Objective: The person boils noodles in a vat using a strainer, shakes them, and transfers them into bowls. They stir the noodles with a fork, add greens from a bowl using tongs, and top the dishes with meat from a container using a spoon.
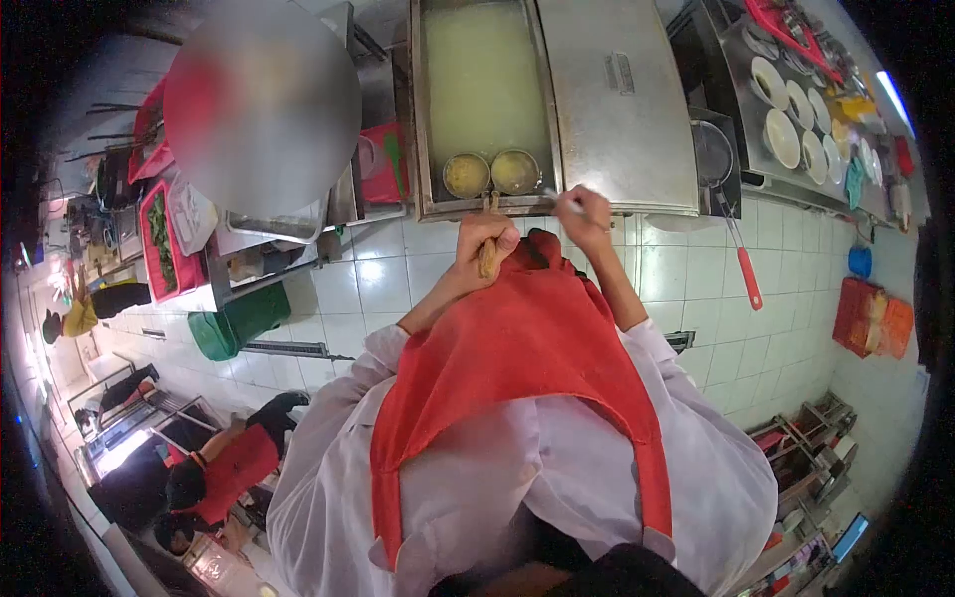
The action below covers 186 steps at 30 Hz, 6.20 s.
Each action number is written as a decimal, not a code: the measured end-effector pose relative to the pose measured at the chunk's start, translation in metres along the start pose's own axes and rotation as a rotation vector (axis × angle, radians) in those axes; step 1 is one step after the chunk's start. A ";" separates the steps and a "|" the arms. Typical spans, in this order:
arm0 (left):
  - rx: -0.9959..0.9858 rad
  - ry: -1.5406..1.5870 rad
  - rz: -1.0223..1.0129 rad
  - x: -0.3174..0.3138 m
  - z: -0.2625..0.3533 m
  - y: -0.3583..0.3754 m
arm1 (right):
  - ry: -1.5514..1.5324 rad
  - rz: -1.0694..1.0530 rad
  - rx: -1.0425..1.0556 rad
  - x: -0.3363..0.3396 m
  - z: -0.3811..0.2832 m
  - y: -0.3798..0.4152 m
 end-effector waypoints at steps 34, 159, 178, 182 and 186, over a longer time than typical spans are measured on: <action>0.269 0.172 0.541 0.031 -0.042 0.039 | -1.283 0.721 -0.460 0.171 0.113 0.010; -0.552 -0.287 -0.261 -0.084 0.098 -0.041 | -0.457 -0.710 -0.193 0.015 -0.098 -0.024; 0.675 0.276 1.035 -0.077 -0.053 -0.007 | -0.523 -0.844 -0.146 0.026 -0.062 -0.015; 0.672 0.219 1.465 -0.061 -0.077 -0.004 | -0.624 -0.959 -0.119 0.066 -0.067 -0.036; 0.751 0.085 1.210 -0.052 -0.057 -0.033 | -0.815 -0.958 -0.221 0.146 -0.037 -0.065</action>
Point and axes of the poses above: each hand's wrist, its own y-axis away from the middle knuckle, its own x-axis out of the back of the hand, z = x × y, the point moved 2 cm from there along -y, towards the middle knuckle, and after that the axes turned 10 degrees about -x, right-handed, at the moved point
